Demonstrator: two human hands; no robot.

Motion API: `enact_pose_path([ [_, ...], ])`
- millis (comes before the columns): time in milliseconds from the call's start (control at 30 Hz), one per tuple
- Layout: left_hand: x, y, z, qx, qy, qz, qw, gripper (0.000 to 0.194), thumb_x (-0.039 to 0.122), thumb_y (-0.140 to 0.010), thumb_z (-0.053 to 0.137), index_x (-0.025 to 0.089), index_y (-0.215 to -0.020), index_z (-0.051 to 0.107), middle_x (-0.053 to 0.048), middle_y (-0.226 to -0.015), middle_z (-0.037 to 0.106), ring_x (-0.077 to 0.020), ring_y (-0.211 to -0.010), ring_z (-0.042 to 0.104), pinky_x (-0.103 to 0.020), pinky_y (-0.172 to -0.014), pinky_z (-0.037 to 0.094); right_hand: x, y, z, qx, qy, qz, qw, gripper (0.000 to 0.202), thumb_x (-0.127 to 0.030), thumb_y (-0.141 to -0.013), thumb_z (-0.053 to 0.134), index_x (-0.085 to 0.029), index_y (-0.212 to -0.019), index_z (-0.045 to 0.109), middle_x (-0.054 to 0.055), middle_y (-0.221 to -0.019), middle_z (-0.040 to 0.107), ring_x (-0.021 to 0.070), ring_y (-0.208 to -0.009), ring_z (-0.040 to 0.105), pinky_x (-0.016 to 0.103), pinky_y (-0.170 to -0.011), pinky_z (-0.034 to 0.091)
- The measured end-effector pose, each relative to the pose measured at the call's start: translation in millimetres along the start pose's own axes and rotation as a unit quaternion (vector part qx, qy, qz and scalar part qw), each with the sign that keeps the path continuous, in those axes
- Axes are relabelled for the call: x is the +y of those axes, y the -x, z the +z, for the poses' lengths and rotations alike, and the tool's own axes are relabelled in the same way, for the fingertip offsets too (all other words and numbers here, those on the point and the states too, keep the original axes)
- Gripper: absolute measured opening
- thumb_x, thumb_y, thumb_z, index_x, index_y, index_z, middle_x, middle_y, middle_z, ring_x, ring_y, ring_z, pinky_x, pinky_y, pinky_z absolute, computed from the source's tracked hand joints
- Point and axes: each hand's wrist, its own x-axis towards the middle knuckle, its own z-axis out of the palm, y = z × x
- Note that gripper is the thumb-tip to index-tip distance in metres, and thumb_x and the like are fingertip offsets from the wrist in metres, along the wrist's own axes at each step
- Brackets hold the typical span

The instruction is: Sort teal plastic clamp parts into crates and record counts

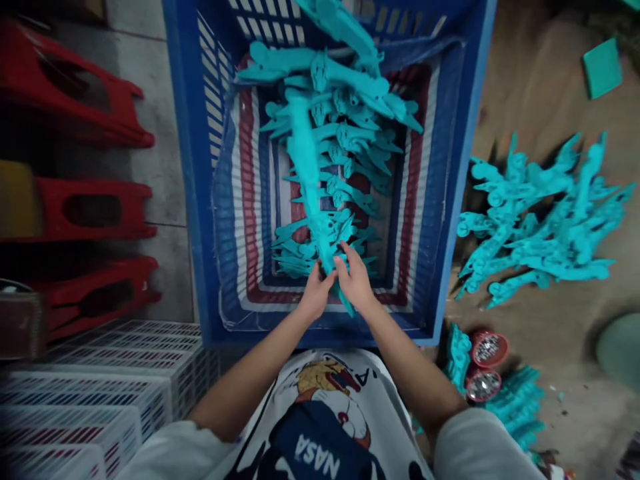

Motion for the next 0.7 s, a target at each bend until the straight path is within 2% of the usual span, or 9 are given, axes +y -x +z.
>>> enact_pose_path([
  [67, 13.8, 7.5, 8.6, 0.051, -0.017, 0.000, 0.999, 0.066, 0.051, -0.070, 0.093, 0.020, -0.123, 0.068, -0.010, -0.121, 0.076, -0.0270, -0.114, 0.070, -0.043, -0.108, 0.056, -8.7, 19.0, -9.3, -0.007, 0.057, -0.059, 0.997, 0.071, -0.064, -0.104, 0.049, -0.025, -0.163, 0.044, 0.013, -0.156, 0.055, 0.0312, -0.147, 0.051, 0.054, -0.124, 0.044],
  [133, 25.9, 11.2, 11.9, 0.067, -0.017, -0.008, 0.998, 0.061, 0.047, -0.072, 0.093, 0.019, -0.120, 0.067, -0.008, -0.116, 0.076, -0.0250, -0.109, 0.071, -0.041, -0.107, 0.056, -13.0, 28.7, -15.0, -0.064, 0.123, -0.124, 0.983, 0.087, -0.069, -0.099, 0.056, -0.020, -0.168, 0.034, 0.018, -0.159, 0.051, 0.0351, -0.149, 0.048, 0.058, -0.122, 0.045],
  [200, 34.2, 14.6, 12.2, 0.051, 0.025, -0.022, 0.998, 0.062, 0.045, -0.075, 0.091, 0.022, -0.125, 0.064, -0.006, -0.122, 0.075, -0.0234, -0.115, 0.070, -0.040, -0.110, 0.054, -14.3, 31.2, -15.7, -0.095, 0.197, -0.160, 0.963, 0.104, -0.076, -0.092, 0.061, -0.016, -0.170, 0.027, 0.022, -0.163, 0.044, 0.0404, -0.151, 0.043, 0.063, -0.120, 0.045],
  [267, 38.3, 19.4, 10.3, 0.018, 0.095, -0.052, 0.994, 0.069, 0.044, -0.076, 0.092, 0.028, -0.134, 0.058, -0.004, -0.135, 0.071, -0.0222, -0.125, 0.066, -0.038, -0.111, 0.053, -13.2, 28.2, -14.4, -0.093, 0.257, -0.181, 0.945, 0.115, -0.080, -0.088, 0.063, -0.014, -0.172, 0.021, 0.024, -0.167, 0.039, 0.0438, -0.155, 0.037, 0.066, -0.121, 0.041],
  [367, 38.7, 27.2, 5.1, -0.039, 0.163, -0.082, 0.982, 0.079, 0.047, -0.075, 0.093, 0.035, -0.141, 0.051, -0.002, -0.145, 0.064, -0.0215, -0.131, 0.063, -0.036, -0.107, 0.056, -7.7, 18.2, -16.2, -0.109, 0.275, -0.232, 0.927, 0.113, -0.082, -0.089, 0.058, -0.012, -0.171, 0.022, 0.023, -0.167, 0.038, 0.0419, -0.156, 0.037, 0.064, -0.123, 0.040],
  [467, 35.4, 29.3, 0.9, -0.062, 0.148, -0.064, 0.985, 0.082, 0.046, -0.075, 0.094, 0.038, -0.142, 0.049, -0.001, -0.137, 0.066, -0.0185, -0.118, 0.068, -0.033, -0.096, 0.060, 0.3, 11.6, -20.6, -0.122, 0.229, -0.267, 0.928, 0.098, -0.080, -0.097, 0.043, -0.011, -0.166, 0.036, 0.023, -0.159, 0.050, 0.0382, -0.149, 0.048, 0.061, -0.122, 0.043],
  [533, 32.6, 26.2, -1.0, -0.067, 0.138, -0.051, 0.987, 0.083, 0.043, -0.074, 0.095, 0.038, -0.143, 0.048, 0.001, -0.126, 0.069, -0.0149, -0.105, 0.070, -0.029, -0.088, 0.061, 5.8, 12.8, -20.4, -0.109, 0.179, -0.255, 0.944, 0.092, -0.080, -0.099, 0.039, -0.011, -0.159, 0.047, 0.023, -0.152, 0.058, 0.0370, -0.142, 0.056, 0.059, -0.119, 0.046],
  [600, 30.6, 21.2, -4.6, -0.082, 0.128, -0.043, 0.987, 0.086, 0.041, -0.074, 0.094, 0.038, -0.145, 0.047, 0.002, -0.116, 0.071, -0.0141, -0.096, 0.071, -0.026, -0.079, 0.061, 11.0, 16.8, -17.1, -0.074, 0.105, -0.205, 0.970, 0.085, -0.079, -0.100, 0.040, -0.014, -0.152, 0.057, 0.020, -0.144, 0.065, 0.0352, -0.133, 0.063, 0.056, -0.114, 0.053],
  [700, 30.6, 14.3, -17.7, -0.105, 0.100, -0.035, 0.989, 0.094, 0.037, -0.076, 0.091, 0.037, -0.154, 0.039, -0.002, -0.112, 0.074, -0.0196, -0.090, 0.074, -0.027, -0.065, 0.059, 17.4, 20.6, -13.1, 0.067, -0.040, -0.074, 0.994, 0.073, -0.070, -0.108, 0.024, -0.018, -0.140, 0.064, 0.015, -0.128, 0.074, 0.0288, -0.118, 0.072, 0.050, -0.105, 0.060],
])
